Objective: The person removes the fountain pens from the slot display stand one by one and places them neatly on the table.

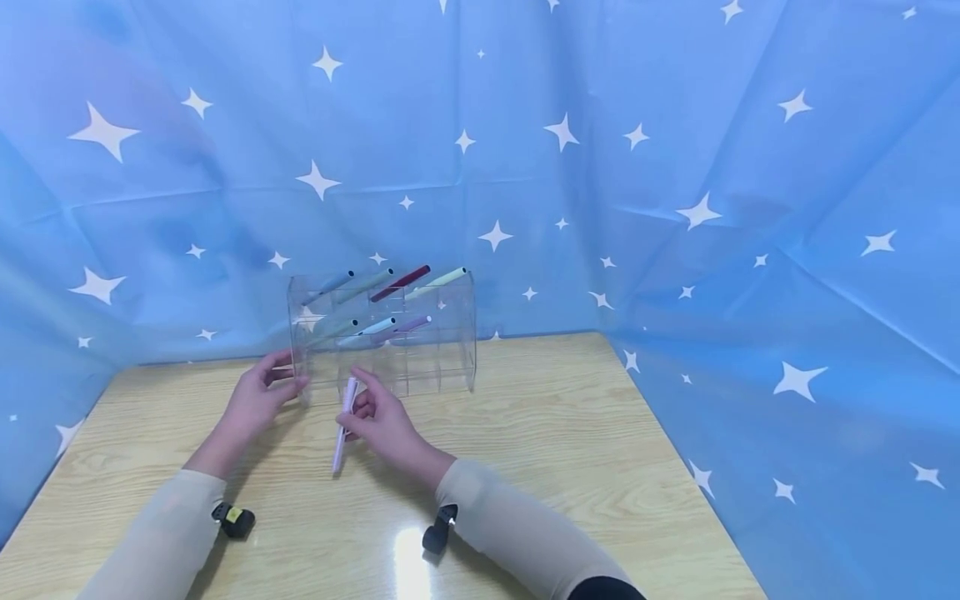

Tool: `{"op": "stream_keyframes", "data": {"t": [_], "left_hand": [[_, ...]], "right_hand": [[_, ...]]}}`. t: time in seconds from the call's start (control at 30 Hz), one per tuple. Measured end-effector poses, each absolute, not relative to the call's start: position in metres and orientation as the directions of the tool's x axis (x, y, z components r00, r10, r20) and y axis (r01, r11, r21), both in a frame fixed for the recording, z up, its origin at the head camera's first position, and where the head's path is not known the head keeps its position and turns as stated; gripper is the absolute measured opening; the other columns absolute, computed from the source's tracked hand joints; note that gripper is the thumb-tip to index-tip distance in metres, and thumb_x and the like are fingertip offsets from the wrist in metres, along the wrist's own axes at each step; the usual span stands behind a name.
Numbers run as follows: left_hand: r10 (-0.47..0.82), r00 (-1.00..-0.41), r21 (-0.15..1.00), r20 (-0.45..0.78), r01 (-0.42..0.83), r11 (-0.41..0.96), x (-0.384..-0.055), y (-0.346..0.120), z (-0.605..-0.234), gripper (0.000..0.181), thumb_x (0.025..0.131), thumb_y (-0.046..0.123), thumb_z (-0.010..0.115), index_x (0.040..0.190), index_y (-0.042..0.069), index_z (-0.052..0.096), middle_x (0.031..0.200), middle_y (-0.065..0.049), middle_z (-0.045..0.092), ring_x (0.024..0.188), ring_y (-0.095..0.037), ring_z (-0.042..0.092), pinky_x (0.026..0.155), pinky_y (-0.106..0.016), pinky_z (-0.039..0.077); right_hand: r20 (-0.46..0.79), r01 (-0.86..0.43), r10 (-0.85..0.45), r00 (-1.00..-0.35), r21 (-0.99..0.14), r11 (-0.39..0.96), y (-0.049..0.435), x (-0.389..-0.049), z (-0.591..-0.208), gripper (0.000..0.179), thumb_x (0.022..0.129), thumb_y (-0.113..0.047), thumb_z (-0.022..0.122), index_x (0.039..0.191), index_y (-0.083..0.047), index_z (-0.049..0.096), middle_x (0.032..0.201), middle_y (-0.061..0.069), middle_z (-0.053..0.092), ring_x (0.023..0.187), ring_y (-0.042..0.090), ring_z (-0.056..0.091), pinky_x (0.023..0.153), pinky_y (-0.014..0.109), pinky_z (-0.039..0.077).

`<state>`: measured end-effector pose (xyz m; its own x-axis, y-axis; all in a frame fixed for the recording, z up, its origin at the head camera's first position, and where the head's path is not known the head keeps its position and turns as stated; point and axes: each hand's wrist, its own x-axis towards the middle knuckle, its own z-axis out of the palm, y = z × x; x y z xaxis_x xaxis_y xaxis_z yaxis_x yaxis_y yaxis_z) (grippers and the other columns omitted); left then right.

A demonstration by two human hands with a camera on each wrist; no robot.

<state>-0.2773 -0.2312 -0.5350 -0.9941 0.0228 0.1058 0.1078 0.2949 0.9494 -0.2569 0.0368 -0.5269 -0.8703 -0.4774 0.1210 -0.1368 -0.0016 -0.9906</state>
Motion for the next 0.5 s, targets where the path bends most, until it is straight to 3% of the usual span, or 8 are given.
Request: {"op": "stream_keyframes", "data": {"t": [0.17,0.33,0.5], "left_hand": [[0.027,-0.996,0.955,0.087,0.091,0.281,-0.276,-0.230,-0.533,0.067,0.109,0.022,0.076,0.167,0.007,0.046,0.158,-0.026,0.054,0.144,-0.045,0.054,0.093,-0.022,0.064],[0.028,-0.996,0.948,0.087,0.091,0.305,-0.274,-0.229,-0.529,0.068,0.109,0.025,0.076,0.167,0.008,0.045,0.158,-0.026,0.054,0.145,-0.045,0.053,0.093,-0.022,0.063],[0.025,-0.995,0.942,0.092,0.095,0.321,-0.273,-0.230,-0.528,0.068,0.109,0.025,0.076,0.167,0.007,0.045,0.158,-0.026,0.054,0.145,-0.044,0.053,0.093,-0.020,0.062]], "right_hand": [[0.087,-0.093,-0.511,-0.855,-0.996,-0.015,0.028,-0.256,-0.532,0.073,0.098,0.007,0.079,0.162,-0.013,0.049,0.102,0.014,0.070,0.082,0.017,0.072,0.080,0.053,0.071],[0.046,-0.078,-0.529,-0.847,-0.996,0.039,0.021,-0.255,-0.536,0.073,0.097,0.007,0.081,0.161,-0.006,0.048,0.098,0.006,0.069,0.081,0.013,0.072,0.079,0.042,0.071],[0.015,-0.050,-0.520,-0.854,-0.997,0.054,0.016,-0.256,-0.540,0.077,0.094,0.010,0.083,0.160,-0.002,0.047,0.098,0.006,0.068,0.080,0.014,0.071,0.077,0.040,0.071]]}}
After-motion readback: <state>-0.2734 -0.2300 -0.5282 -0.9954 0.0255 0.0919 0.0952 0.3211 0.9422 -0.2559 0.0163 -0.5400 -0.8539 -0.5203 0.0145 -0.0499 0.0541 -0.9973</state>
